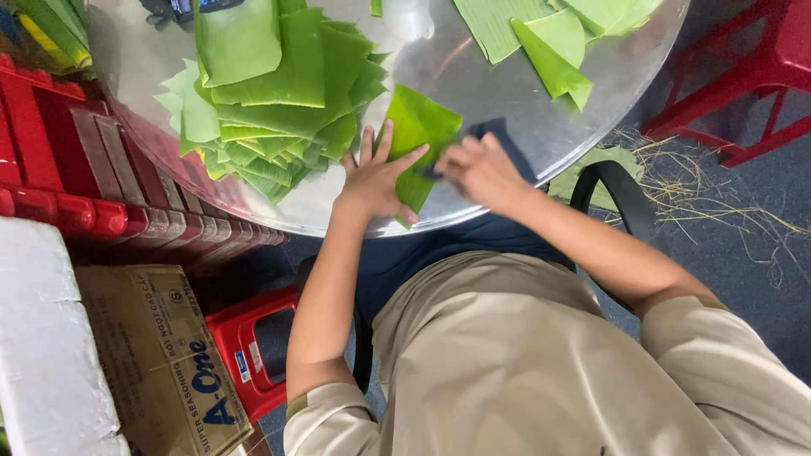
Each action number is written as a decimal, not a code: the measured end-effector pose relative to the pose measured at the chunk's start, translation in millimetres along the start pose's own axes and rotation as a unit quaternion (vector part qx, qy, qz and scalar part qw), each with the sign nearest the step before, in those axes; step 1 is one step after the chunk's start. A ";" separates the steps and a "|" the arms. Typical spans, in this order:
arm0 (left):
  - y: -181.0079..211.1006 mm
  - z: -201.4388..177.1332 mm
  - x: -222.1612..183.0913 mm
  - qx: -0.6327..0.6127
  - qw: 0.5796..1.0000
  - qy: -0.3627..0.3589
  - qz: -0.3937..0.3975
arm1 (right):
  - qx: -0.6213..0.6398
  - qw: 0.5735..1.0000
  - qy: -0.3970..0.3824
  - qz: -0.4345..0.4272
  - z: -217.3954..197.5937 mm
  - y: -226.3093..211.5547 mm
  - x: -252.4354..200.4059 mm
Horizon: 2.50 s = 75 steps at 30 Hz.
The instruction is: A person is cleaning banana leaves by wiping them with a cloth and then stacking them on a table.
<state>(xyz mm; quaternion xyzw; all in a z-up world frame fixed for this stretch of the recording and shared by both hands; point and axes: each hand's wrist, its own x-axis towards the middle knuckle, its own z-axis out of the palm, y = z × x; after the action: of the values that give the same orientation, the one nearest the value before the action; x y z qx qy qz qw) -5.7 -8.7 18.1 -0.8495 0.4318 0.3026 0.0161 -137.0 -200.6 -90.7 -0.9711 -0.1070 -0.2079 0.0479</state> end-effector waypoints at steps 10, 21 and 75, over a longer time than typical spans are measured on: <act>4.0 -1.9 -2.4 0.005 1.000 -0.004 -0.012 | -0.013 0.999 0.038 -0.001 0.1 2.7 3.7; -1.9 -1.1 1.1 0.031 0.999 -0.008 -0.001 | -0.037 0.998 0.060 -0.001 -15.1 26.2 2.6; -10.9 155.4 -28.7 -0.082 0.821 0.564 0.019 | 0.058 0.994 0.016 -0.092 77.1 -12.3 115.3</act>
<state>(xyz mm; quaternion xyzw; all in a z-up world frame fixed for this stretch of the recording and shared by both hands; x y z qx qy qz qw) -88.1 63.8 -96.2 -0.8616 0.3551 -0.1953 -0.3056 -6.7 -156.4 -112.4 -0.9493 -0.2071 -0.2202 0.0862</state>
